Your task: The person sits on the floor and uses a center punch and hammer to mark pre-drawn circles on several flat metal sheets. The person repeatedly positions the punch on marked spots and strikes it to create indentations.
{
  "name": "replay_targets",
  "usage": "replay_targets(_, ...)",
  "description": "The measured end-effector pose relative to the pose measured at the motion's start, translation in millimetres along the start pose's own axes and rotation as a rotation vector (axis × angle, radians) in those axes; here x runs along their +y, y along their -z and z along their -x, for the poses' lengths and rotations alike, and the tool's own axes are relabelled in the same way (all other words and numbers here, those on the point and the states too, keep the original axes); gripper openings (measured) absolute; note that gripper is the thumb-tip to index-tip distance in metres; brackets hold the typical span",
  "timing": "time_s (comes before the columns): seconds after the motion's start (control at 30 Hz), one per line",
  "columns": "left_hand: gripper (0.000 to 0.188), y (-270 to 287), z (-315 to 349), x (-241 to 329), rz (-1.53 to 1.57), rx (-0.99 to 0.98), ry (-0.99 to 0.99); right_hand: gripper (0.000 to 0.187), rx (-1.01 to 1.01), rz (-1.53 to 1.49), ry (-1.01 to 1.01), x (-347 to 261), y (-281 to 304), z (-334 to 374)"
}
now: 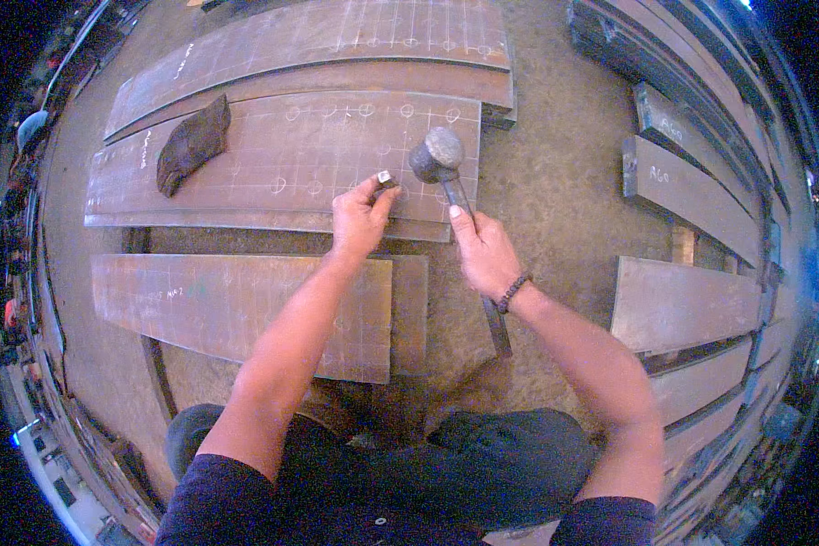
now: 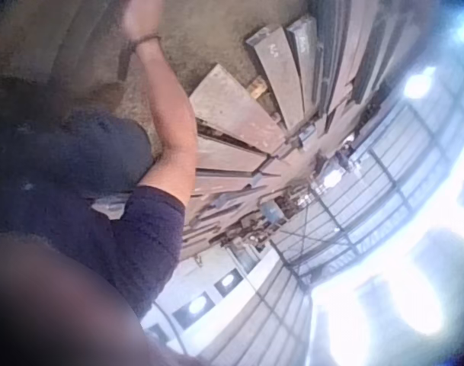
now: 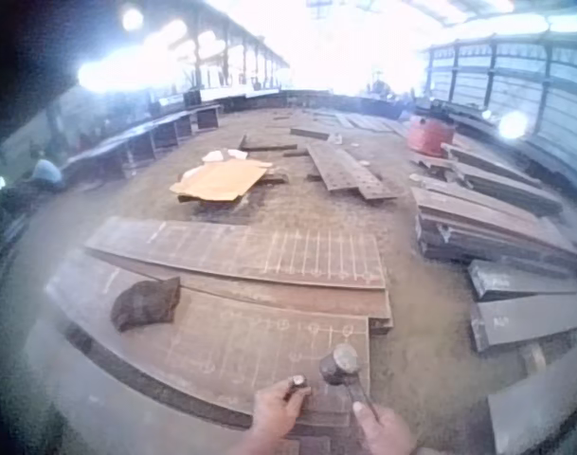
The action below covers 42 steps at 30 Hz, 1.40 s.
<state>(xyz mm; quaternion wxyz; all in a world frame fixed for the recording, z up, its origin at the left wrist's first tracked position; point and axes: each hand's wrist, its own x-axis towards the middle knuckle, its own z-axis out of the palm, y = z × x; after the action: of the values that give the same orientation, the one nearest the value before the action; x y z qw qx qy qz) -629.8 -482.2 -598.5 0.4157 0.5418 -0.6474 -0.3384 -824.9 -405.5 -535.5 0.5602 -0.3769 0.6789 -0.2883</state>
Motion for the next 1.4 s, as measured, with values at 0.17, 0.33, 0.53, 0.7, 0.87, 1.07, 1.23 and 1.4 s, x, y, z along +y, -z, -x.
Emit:
replay_targets(0.17, 0.018, 21.1, 0.3, -1.4, 0.297, 0.128, 0.306, 0.043, 0.021, 0.038, -0.065, 15.3, 0.3, -1.1)
replay_targets(0.33, 0.012, 33.4, 2.8, -11.0, 0.426, 0.239, 0.357, 0.034, -0.003, -0.180, -0.126, 27.4, -12.2, 0.1)
replay_targets(0.53, 0.014, 40.1, 6.6, -23.2, 0.422, 0.207, 0.345, 0.032, -0.068, -0.171, -0.100, 33.0, -4.9, -3.2)
replay_targets(0.7, 0.012, 34.6, 2.5, -19.6, 0.393, 0.225, 0.391, 0.038, -0.056, -0.097, -0.025, 41.8, -2.7, -7.8)
replay_targets(0.87, 0.012, 29.1, 3.6, -20.2, 0.357, 0.243, 0.374, 0.036, -0.005, 0.064, 0.040, 44.8, -0.6, -10.1)
replay_targets(1.07, 0.012, 28.4, 5.0, -25.4, 0.344, 0.221, 0.363, 0.034, -0.010, 0.018, 0.010, 43.4, -3.4, -9.1)
replay_targets(1.23, 0.013, 26.6, 5.7, -26.1, 0.360, 0.228, 0.372, 0.034, -0.032, -0.012, 0.045, 44.7, -1.2, -9.1)
replay_targets(1.4, 0.014, 27.1, 4.0, -26.1, 0.301, 0.226, 0.410, 0.031, -0.075, -0.040, 0.011, 43.7, -2.1, -10.8)
